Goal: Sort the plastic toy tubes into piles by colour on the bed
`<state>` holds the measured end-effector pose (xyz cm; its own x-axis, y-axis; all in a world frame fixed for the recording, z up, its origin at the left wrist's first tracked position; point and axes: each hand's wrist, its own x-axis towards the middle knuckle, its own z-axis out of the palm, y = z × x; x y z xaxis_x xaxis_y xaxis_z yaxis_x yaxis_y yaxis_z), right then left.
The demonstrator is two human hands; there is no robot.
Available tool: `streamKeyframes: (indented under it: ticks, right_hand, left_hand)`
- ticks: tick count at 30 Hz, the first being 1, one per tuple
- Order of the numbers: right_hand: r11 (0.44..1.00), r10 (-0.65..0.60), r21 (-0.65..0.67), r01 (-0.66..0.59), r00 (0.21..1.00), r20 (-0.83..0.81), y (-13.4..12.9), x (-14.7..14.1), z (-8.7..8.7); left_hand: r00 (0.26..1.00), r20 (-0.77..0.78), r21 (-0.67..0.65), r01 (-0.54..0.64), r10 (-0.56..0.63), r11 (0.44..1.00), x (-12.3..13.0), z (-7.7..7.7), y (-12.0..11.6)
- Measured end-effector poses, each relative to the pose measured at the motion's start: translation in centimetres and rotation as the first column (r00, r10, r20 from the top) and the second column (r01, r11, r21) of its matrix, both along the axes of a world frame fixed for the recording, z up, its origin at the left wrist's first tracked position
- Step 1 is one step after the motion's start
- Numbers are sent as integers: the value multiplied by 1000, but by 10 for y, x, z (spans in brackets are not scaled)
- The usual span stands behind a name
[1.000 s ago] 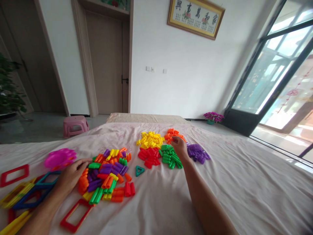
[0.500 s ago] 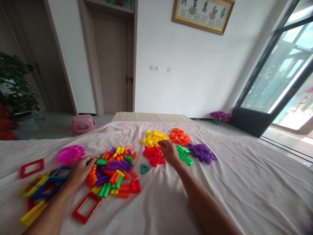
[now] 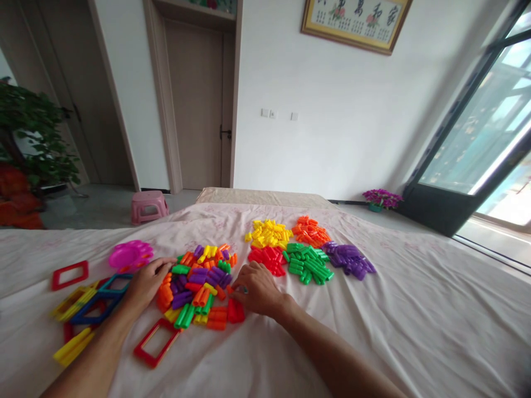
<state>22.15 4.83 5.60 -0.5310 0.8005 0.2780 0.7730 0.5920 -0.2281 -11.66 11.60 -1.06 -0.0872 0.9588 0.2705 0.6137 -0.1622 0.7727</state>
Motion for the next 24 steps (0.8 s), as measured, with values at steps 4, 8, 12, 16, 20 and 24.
streamKeyframes:
  ticks: [4,8,12,16,20,24]
  right_hand:
    - [997,72,-11,-72,997,8,-3,-3,1]
    - [998,26,-49,-32,994,-107,-1,1,2]
    - [993,-115,-58,101,933,-342,20,22,5]
    - [943,-287,13,333,831,-478,50,65,10]
    - [847,-468,-60,528,687,-556,73,117,9]
    - [742,-558,-144,655,483,-674,88,165,3]
  left_hand:
    - [1000,-18,13,-2,3,1000,0,1,-1]
    - [999,-44,7,-4,4,1000,-2,0,-1]
    - [1000,-27,-13,0,0,1000,-6,-3,1]
    - [1000,-21,-44,-4,3,999,-6,-4,2]
    - [1000,-25,-56,4,-5,998,-4,-2,2]
    - [1000,3,-62,-1,1,998,-5,-2,2]
